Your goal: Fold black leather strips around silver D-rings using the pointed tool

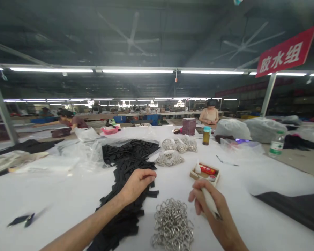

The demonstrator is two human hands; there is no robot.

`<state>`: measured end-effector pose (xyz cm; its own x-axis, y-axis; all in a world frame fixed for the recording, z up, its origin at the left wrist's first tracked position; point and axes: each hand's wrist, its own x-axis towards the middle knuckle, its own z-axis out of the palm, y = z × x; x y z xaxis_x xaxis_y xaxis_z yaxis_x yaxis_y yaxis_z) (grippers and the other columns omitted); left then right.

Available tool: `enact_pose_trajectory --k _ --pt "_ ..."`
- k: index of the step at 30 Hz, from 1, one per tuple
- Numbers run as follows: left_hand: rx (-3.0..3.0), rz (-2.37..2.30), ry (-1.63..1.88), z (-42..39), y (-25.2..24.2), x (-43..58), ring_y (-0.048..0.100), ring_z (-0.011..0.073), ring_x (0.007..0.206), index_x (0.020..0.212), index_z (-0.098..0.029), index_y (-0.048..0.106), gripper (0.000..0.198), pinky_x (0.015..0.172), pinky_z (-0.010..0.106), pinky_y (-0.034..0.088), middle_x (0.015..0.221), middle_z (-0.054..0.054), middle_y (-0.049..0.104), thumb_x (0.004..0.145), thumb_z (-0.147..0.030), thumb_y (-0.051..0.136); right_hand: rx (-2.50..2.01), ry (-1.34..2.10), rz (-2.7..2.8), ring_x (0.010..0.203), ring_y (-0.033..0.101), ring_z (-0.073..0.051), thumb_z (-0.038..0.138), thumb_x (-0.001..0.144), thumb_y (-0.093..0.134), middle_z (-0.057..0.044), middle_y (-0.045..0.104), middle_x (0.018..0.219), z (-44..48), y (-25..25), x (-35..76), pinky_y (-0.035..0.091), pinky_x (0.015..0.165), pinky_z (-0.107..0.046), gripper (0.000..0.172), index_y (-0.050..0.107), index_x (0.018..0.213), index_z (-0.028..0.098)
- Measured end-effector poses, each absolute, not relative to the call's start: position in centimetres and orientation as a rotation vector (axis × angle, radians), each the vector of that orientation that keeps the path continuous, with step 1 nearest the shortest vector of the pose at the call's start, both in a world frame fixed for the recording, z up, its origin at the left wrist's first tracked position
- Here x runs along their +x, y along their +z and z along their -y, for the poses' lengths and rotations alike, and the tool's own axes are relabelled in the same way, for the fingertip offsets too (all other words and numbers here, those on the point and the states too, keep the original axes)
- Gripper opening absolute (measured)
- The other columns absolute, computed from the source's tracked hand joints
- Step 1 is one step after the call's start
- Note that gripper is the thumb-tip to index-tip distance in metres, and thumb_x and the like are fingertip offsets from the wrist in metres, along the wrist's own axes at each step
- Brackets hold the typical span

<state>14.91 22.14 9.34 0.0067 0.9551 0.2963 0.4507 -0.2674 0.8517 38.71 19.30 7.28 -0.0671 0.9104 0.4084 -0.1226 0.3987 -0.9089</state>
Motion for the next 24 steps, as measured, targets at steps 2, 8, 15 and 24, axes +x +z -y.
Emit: enact_pose_trajectory --k 2,8,15,24 --pt "1.507 -1.355 1.339 -22.2 10.0 15.2 0.060 0.0178 0.059 0.065 -0.014 0.070 0.011 0.056 0.025 0.046 0.062 0.005 0.065 0.061 -0.022 0.065 -0.722 1.006 1.364 0.047 0.044 -0.011 0.037 0.075 0.058 0.000 0.058 0.062 -20.4 8.6 37.2 0.037 0.045 -0.021 0.018 0.051 0.072 0.021" --pt "1.140 -1.166 1.527 -22.6 9.5 16.6 0.057 0.0139 0.046 0.063 -0.013 0.066 0.023 0.041 0.022 0.042 0.066 0.008 0.066 0.053 -0.032 0.073 -0.717 0.757 1.487 0.057 0.048 -0.015 0.032 0.073 0.056 0.003 0.052 0.061 -24.7 9.0 33.7 0.035 0.050 -0.023 0.013 0.048 0.073 0.022" --pt "0.871 -1.142 1.718 -25.3 7.6 16.6 0.044 0.0076 0.033 0.062 -0.012 0.061 0.030 0.032 0.018 0.029 0.049 0.002 0.058 0.045 -0.034 0.072 -0.753 0.603 1.504 0.064 0.052 -0.019 0.026 0.073 0.048 0.002 0.055 0.065 -28.5 6.5 30.7 0.037 0.059 -0.028 0.004 0.047 0.074 0.022" --pt "0.929 -1.110 1.797 -25.3 7.7 16.1 0.029 0.0033 0.028 0.054 -0.013 0.058 0.025 0.029 0.017 0.015 0.042 -0.002 0.050 0.047 -0.035 0.067 -0.704 0.696 1.489 0.066 0.055 -0.018 0.025 0.067 0.051 0.002 0.057 0.067 -29.8 5.7 31.1 0.041 0.059 -0.027 0.011 0.049 0.078 0.021"
